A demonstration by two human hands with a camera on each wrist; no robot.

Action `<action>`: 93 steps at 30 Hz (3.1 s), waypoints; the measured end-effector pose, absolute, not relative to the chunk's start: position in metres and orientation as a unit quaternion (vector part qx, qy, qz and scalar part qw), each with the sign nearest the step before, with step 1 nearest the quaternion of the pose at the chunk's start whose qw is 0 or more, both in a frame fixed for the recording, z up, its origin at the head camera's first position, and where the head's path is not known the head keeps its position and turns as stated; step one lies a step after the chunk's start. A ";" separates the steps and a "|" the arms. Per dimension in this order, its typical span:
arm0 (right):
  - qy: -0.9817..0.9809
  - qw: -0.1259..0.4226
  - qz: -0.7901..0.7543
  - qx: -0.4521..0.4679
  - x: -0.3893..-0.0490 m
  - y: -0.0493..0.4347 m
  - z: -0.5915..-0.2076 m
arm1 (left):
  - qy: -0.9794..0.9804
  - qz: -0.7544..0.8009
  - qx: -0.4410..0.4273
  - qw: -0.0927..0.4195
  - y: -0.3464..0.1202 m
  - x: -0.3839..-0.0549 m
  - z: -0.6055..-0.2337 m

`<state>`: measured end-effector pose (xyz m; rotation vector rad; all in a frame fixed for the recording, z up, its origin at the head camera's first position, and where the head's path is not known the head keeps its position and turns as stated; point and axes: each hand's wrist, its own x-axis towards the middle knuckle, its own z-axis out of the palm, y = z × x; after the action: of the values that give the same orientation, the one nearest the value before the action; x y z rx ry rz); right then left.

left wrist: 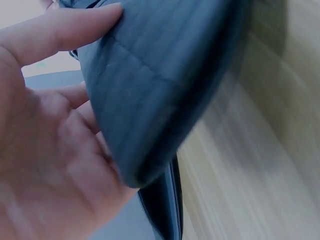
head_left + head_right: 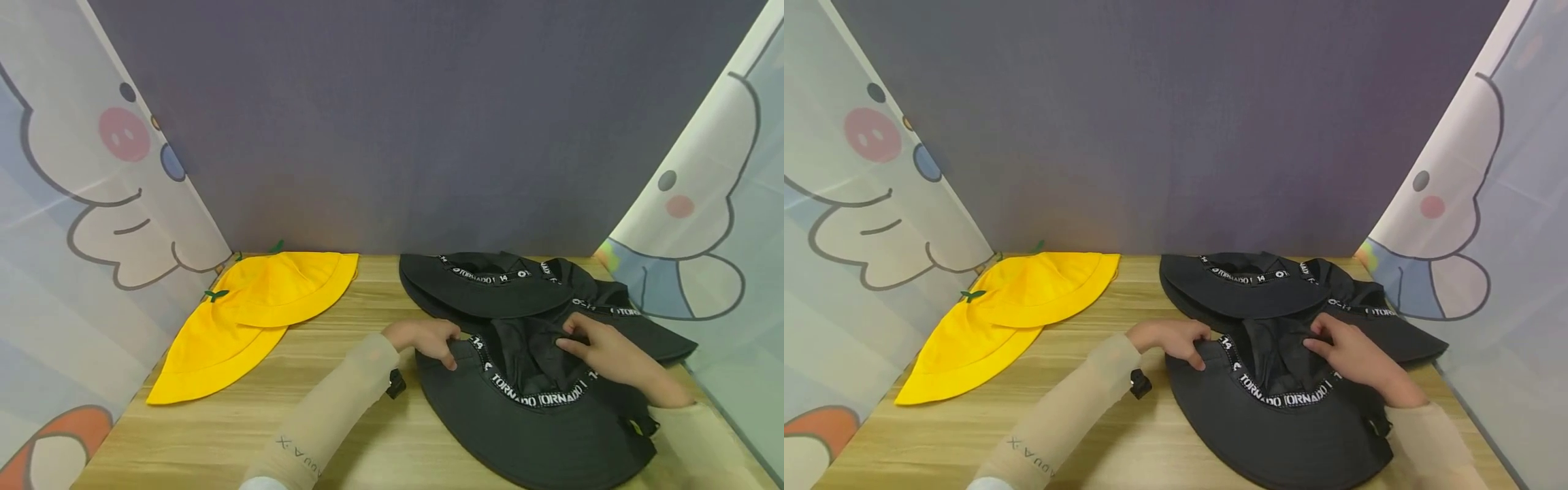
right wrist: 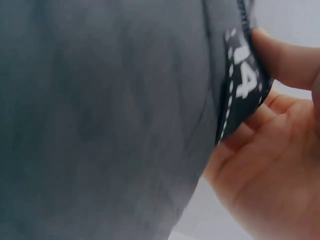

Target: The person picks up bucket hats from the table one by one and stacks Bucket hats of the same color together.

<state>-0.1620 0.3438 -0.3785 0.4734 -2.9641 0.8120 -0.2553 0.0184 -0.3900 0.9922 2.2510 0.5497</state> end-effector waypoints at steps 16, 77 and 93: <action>-0.908 -0.027 0.317 0.271 -0.184 0.276 -0.393 | 0.890 0.166 0.298 0.302 -0.079 -0.252 -0.381; -0.978 -0.028 0.068 0.197 -0.215 0.195 -0.423 | 0.977 -0.001 0.115 0.177 -0.108 -0.218 -0.400; -0.975 -0.053 0.099 0.192 -0.231 0.232 -0.395 | 0.979 0.010 0.121 0.166 -0.108 -0.221 -0.403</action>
<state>-0.2308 0.2324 -0.3948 0.6259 -3.1710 0.3205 -0.2213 -0.1076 -0.4034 0.3454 2.7869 0.0286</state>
